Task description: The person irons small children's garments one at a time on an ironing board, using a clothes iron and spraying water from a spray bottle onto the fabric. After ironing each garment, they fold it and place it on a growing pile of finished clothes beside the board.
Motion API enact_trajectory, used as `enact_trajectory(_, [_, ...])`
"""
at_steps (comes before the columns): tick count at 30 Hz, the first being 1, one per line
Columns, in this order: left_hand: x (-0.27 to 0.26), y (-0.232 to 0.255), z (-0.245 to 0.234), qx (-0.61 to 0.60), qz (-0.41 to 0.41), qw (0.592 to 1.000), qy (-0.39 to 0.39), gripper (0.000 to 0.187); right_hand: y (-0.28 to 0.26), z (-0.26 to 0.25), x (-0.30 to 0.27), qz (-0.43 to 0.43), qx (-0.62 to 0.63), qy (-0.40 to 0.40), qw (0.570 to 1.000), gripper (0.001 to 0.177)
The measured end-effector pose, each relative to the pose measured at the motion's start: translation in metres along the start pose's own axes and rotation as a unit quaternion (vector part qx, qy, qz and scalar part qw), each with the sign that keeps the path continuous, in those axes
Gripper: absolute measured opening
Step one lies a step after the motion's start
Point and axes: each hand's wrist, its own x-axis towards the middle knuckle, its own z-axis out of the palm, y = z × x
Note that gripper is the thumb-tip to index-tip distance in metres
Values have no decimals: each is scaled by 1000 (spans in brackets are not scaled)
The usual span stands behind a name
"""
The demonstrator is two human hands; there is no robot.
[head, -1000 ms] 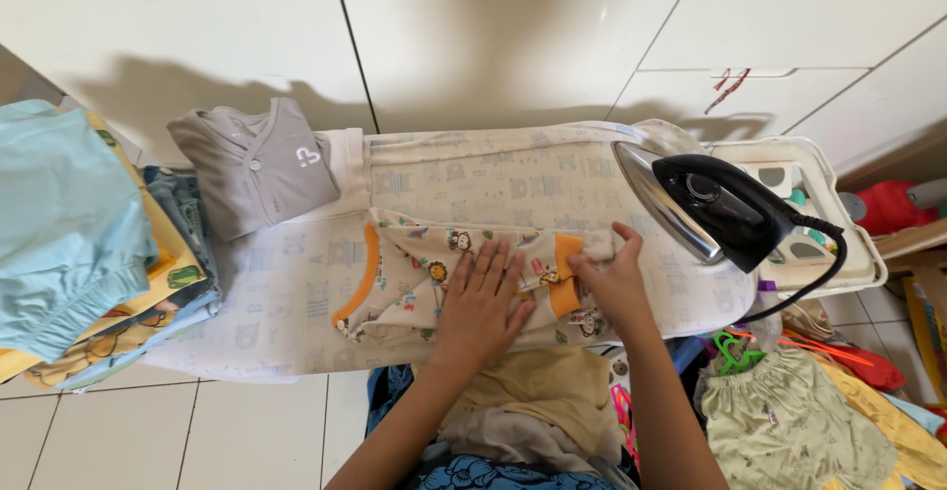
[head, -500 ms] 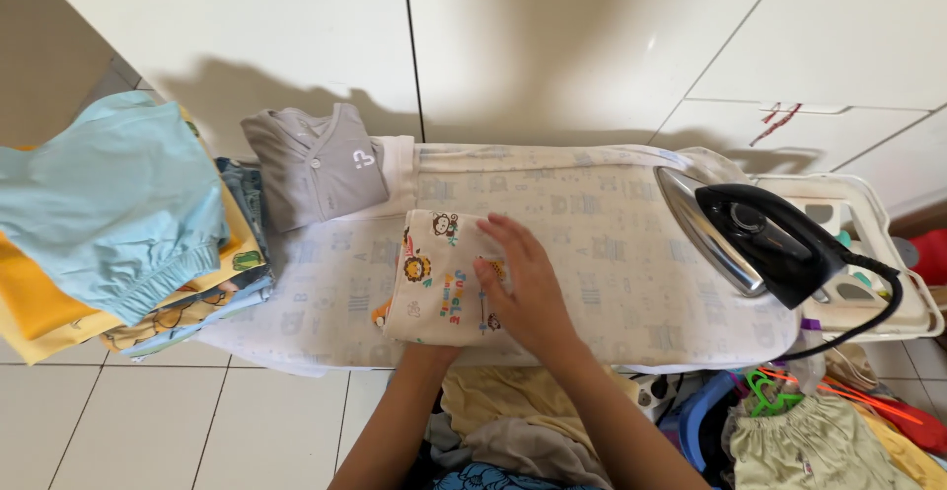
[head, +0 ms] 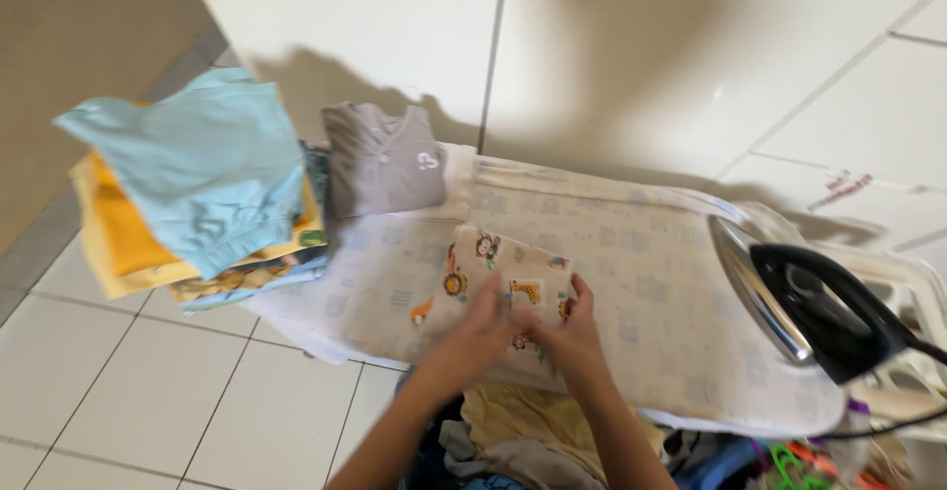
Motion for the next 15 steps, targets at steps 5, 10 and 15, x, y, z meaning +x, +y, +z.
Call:
enact_trajectory(5, [-8, 6, 31, -260, 50, 956, 127, 71, -51, 15, -33, -163, -43, -113, 979, 95])
enact_trajectory(10, [-18, 46, -13, -501, 110, 844, 154, 49, -106, 28, -69, -371, -119, -205, 898, 84])
enact_trajectory(15, [-11, 105, -101, -448, 375, 792, 176, 52, -123, 20, -79, -374, -92, -190, 903, 74])
